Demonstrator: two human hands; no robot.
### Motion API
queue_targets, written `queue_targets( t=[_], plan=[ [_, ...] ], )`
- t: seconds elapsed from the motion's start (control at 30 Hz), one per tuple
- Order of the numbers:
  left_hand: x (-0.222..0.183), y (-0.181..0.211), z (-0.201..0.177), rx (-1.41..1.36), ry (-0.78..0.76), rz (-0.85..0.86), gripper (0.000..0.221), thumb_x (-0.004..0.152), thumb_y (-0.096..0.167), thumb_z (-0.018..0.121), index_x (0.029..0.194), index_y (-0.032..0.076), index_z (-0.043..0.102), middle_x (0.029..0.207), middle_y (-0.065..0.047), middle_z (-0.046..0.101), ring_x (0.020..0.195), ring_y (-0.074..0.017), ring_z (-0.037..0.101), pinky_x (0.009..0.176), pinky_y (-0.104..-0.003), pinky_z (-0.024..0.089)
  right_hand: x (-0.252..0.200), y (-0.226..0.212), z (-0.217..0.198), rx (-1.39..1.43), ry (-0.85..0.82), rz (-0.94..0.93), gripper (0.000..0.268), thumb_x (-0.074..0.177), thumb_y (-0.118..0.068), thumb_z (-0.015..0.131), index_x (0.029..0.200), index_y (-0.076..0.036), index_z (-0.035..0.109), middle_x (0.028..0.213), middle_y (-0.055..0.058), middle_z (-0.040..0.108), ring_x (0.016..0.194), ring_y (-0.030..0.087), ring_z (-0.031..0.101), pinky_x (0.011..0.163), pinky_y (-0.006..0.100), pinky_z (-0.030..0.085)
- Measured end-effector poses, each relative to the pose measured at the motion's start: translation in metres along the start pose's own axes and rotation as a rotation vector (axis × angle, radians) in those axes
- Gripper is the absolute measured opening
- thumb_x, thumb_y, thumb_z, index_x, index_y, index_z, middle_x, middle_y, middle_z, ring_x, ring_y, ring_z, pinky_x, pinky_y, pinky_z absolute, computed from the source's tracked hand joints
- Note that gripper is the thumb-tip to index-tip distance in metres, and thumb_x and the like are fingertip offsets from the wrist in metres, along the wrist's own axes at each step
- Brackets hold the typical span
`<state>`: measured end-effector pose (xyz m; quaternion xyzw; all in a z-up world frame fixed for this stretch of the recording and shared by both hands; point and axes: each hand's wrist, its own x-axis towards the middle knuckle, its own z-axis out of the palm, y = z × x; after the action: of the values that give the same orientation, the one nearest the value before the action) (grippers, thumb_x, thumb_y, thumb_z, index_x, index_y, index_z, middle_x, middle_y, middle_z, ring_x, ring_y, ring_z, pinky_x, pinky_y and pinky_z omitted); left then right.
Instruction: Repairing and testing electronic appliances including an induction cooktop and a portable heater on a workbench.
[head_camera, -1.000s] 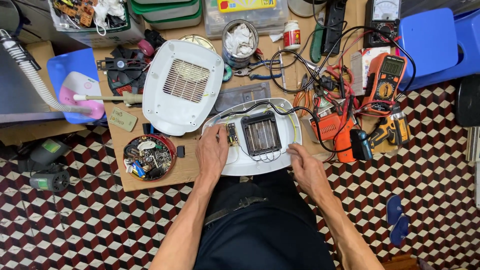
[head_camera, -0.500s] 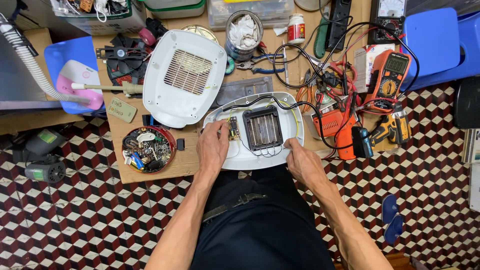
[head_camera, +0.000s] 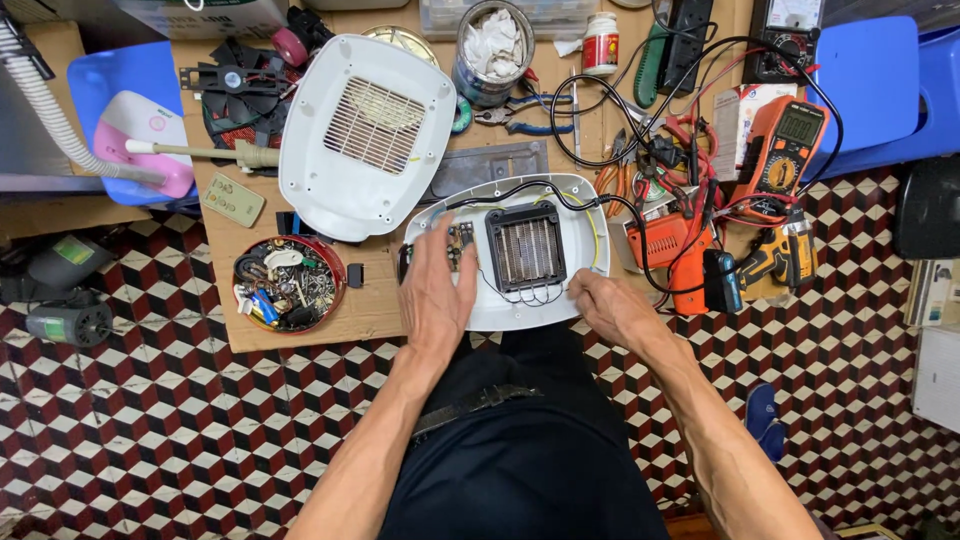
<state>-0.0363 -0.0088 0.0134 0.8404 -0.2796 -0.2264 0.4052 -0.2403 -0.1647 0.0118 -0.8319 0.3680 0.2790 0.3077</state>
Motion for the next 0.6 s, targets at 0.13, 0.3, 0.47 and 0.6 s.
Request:
queue_targets(
  t=[0.13, 0.3, 0.47, 0.6],
  plan=[
    [-0.033, 0.011, 0.041, -0.010, -0.242, 0.083, 0.021, 0.098, 0.022, 0.064, 0.114, 0.009, 0.068, 0.082, -0.016, 0.072, 0.071, -0.0321, 0.070, 0.066, -0.045, 0.054, -0.016, -0.002, -0.013, 0.041, 0.229, -0.108, 0.022, 0.095, -0.016, 0.055, 0.111, -0.008, 0.068, 0.087, 0.016, 0.073, 0.079, 0.034, 0.071, 0.072, 0.046, 0.055],
    [-0.046, 0.005, 0.106, 0.050, -0.342, 0.035, 0.018, 0.087, 0.021, 0.072, 0.099, 0.007, 0.074, 0.072, -0.022, 0.071, 0.069, -0.0398, 0.071, 0.065, -0.049, 0.054, -0.018, 0.003, -0.017, -0.050, 0.611, -0.426, 0.016, 0.094, -0.018, 0.065, 0.105, -0.008, 0.070, 0.089, 0.014, 0.074, 0.083, 0.033, 0.073, 0.068, 0.043, 0.056],
    [-0.044, 0.003, 0.143, 0.310, -0.405, -0.075, 0.017, 0.085, 0.021, 0.072, 0.082, 0.005, 0.077, 0.078, -0.020, 0.073, 0.075, -0.0380, 0.072, 0.071, -0.048, 0.056, -0.008, 0.032, -0.007, -0.079, 0.253, -0.134, 0.026, 0.096, -0.028, 0.062, 0.118, -0.019, 0.075, 0.076, 0.020, 0.072, 0.065, 0.037, 0.070, 0.065, 0.048, 0.056],
    [-0.041, 0.000, 0.159, 0.345, -0.373, -0.126, 0.015, 0.085, 0.021, 0.072, 0.082, 0.007, 0.078, 0.079, -0.020, 0.074, 0.076, -0.0374, 0.073, 0.072, -0.048, 0.057, 0.017, 0.048, -0.008, -0.100, 0.043, -0.158, 0.040, 0.097, -0.021, 0.053, 0.134, -0.012, 0.063, 0.076, 0.025, 0.070, 0.069, 0.041, 0.070, 0.070, 0.050, 0.056]
  ],
)
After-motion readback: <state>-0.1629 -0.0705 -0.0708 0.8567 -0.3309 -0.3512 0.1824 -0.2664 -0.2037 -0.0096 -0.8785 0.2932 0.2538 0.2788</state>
